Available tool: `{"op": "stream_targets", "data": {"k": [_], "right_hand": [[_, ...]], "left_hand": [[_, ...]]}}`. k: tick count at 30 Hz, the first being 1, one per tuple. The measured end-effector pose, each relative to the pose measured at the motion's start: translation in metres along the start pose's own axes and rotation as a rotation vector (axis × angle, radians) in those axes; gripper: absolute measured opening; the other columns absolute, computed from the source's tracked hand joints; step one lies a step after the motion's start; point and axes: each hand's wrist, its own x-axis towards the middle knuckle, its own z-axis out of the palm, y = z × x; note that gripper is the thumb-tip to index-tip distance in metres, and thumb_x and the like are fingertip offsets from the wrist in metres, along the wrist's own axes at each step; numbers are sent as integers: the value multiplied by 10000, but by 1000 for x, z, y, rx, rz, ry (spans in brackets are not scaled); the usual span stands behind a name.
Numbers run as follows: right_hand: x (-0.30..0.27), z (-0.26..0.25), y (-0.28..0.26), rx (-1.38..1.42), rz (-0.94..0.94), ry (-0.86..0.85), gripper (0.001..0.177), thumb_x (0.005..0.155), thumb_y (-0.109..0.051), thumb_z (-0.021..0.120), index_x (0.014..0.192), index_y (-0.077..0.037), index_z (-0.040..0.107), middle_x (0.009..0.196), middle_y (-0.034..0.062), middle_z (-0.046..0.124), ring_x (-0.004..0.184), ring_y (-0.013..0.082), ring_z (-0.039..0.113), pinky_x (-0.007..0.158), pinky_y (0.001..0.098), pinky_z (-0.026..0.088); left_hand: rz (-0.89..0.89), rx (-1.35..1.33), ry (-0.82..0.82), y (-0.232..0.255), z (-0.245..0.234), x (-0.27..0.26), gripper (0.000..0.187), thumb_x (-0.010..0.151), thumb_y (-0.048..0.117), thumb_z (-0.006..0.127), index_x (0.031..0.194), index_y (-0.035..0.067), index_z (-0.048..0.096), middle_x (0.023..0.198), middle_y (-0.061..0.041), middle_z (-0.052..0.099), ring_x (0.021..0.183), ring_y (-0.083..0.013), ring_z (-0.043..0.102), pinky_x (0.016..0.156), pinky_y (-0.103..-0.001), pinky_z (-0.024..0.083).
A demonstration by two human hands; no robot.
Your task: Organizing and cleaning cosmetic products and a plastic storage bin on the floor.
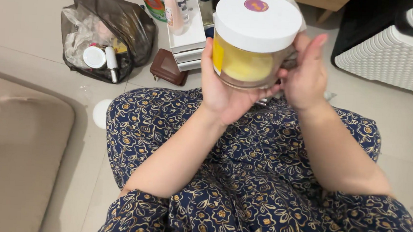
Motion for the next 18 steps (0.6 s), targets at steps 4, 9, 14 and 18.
{"op": "stream_targets", "data": {"k": [4,9,14,18], "right_hand": [[-5,-6,-27,6,-97,-37,910,1085,-679,147,1510,51,486,1123,63,596,768,70,486,582,189,368],[-9,-16,-35,141,-293,-139,846,1142,-607,160,1678,43,239,1617,120,401,1482,187,442,1256,295,366],[-13,-6,-55,-54,-371,-67,842,1141,-626,165,1627,50,292,1654,133,408,1511,211,401,1298,330,306],[-16,-14,-47,90,-334,-96,808,1183,-612,188,1635,53,267,1641,131,416,1501,207,380,1332,316,291]], "left_hand": [[-11,-44,-175,-13,-6,4,932,1077,771,148,1508,6,457,1394,-249,593,1169,-377,640,929,-492,506],[233,326,353,-22,20,19,581,1112,492,257,1468,95,486,1413,-47,598,1290,-176,582,1079,-372,479],[928,1084,420,-20,9,15,219,1193,130,427,1307,-4,558,1237,-90,620,1180,-153,576,1088,-304,479],[906,1214,443,-18,11,8,255,1165,105,401,1295,-14,585,1210,-96,644,1153,-153,606,1069,-292,496]]}}
